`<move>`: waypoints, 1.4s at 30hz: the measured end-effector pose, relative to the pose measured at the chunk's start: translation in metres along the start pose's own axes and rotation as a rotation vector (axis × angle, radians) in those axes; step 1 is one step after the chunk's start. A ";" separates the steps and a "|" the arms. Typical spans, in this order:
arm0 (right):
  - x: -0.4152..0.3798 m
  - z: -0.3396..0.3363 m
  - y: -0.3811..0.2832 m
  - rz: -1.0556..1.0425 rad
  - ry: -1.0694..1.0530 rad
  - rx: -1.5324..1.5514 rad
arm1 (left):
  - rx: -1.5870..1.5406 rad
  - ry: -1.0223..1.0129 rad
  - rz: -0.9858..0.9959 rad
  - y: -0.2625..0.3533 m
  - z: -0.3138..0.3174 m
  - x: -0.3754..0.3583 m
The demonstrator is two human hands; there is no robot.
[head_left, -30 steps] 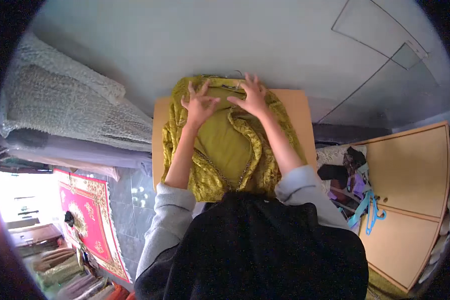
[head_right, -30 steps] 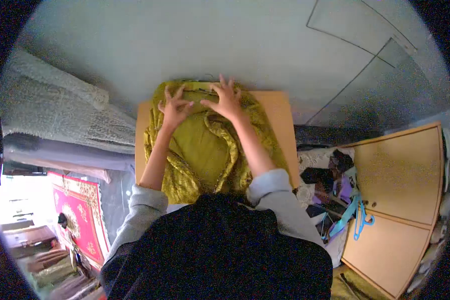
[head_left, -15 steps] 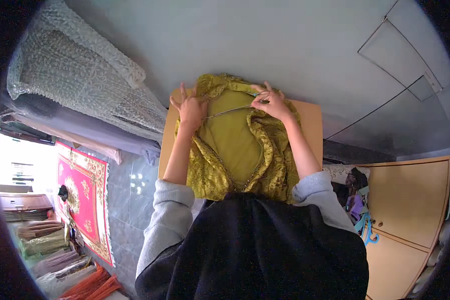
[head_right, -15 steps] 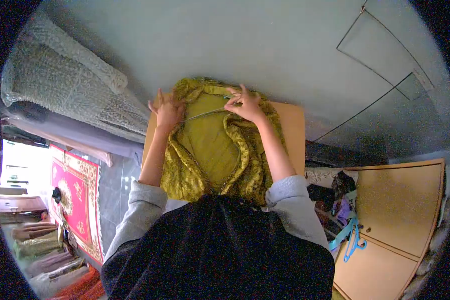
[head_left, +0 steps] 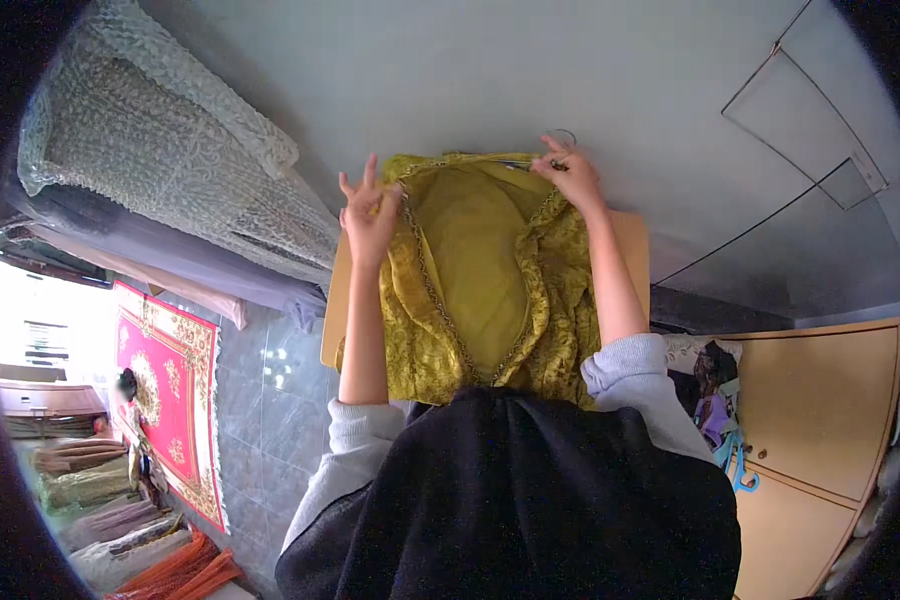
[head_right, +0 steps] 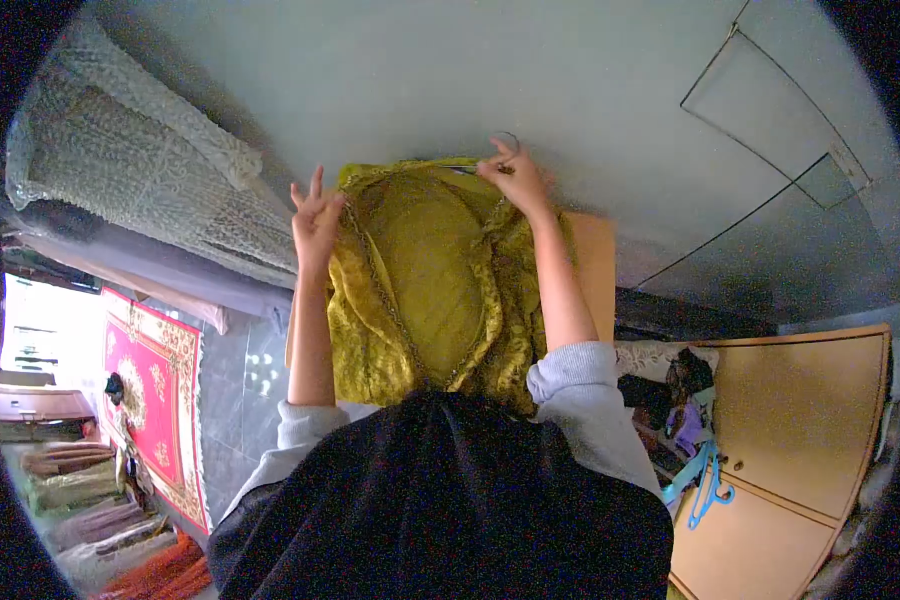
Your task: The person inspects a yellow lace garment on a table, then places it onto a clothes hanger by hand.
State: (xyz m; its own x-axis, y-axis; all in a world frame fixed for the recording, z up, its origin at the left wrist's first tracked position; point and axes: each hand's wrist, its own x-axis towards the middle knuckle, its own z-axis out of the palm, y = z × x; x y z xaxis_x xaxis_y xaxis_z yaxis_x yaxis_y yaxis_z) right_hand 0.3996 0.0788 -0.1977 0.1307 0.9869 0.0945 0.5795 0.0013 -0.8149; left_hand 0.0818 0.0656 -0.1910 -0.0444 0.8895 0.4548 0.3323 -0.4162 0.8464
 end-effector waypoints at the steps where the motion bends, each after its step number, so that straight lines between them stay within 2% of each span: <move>1: 0.005 0.006 0.003 -0.079 -0.026 0.065 | 0.142 -0.031 0.060 0.007 0.006 -0.010; 3: 0.000 0.012 -0.014 -0.186 -0.054 0.135 | 0.413 -0.249 -0.018 0.056 0.021 -0.034; 5: -0.002 0.018 -0.023 -0.186 -0.059 0.084 | 0.604 -0.370 0.198 0.063 0.031 -0.051; 6: -0.002 0.019 -0.027 -0.184 -0.060 0.036 | 0.619 -0.431 0.219 0.066 0.029 -0.053; 7: -0.004 0.018 -0.030 -0.189 -0.062 0.036 | 0.621 -0.426 0.219 0.067 0.026 -0.051; 10: -0.005 0.009 -0.028 -0.180 -0.059 -0.001 | 0.653 -0.135 0.227 0.058 0.013 -0.033; 12: -0.001 0.005 -0.023 -0.323 -0.051 0.134 | 0.716 -0.025 0.233 0.052 0.002 -0.009; 16: -0.006 -0.011 -0.037 -0.339 -0.066 0.122 | 0.899 -0.149 0.361 0.048 -0.010 0.023; 17: -0.007 -0.015 -0.042 -0.342 -0.060 0.120 | 0.896 -0.146 0.368 0.051 -0.013 0.025; 19: -0.013 -0.022 -0.050 -0.348 -0.094 0.093 | 0.863 -0.302 0.377 0.057 -0.016 0.027; 22: -0.025 -0.035 -0.076 -0.348 -0.185 0.094 | 0.815 -0.331 0.440 0.068 -0.012 0.016; 26: -0.028 -0.040 -0.082 -0.375 -0.226 0.033 | 0.776 -0.305 0.469 0.064 -0.012 0.013; 29: -0.034 -0.049 -0.077 -0.468 -0.181 0.015 | 0.544 -0.236 0.404 0.063 -0.019 0.011; 31: -0.038 -0.062 -0.067 -0.389 -0.148 -0.061 | 0.532 -0.238 0.387 0.064 -0.023 0.008; 32: -0.043 -0.064 -0.062 -0.393 -0.089 -0.207 | 0.524 -0.242 0.367 0.064 -0.026 0.006; 33: -0.047 -0.068 -0.058 -0.394 -0.088 -0.209 | 0.523 -0.240 0.369 0.064 -0.028 0.005; 35: -0.057 -0.076 -0.053 -0.192 -0.306 -0.334 | 0.472 -0.241 0.346 0.064 -0.032 0.005; 36: -0.059 -0.078 -0.046 -0.192 -0.306 -0.333 | 0.473 -0.241 0.346 0.064 -0.034 0.005; 38: -0.063 -0.076 -0.038 -0.373 -0.257 -0.097 | 0.422 -0.279 0.324 0.063 -0.039 0.007; 39: -0.065 -0.075 -0.039 -0.376 -0.262 -0.096 | 0.425 -0.275 0.321 0.064 -0.041 0.007; 41: -0.073 -0.076 -0.045 -0.499 -0.060 0.061 | 0.471 -0.299 0.319 0.066 -0.044 0.008; 42: -0.080 -0.077 -0.057 -0.497 -0.011 0.205 | 0.476 -0.290 0.319 0.067 -0.047 0.006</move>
State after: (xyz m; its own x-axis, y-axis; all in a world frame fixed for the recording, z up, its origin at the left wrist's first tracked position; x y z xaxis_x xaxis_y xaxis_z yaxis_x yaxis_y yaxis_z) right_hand 0.4180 -0.0126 -0.1148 -0.1283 0.8611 0.4920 0.4003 0.4989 -0.7687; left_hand 0.0597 0.0346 -0.1185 0.3604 0.7787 0.5135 0.6721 -0.5985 0.4359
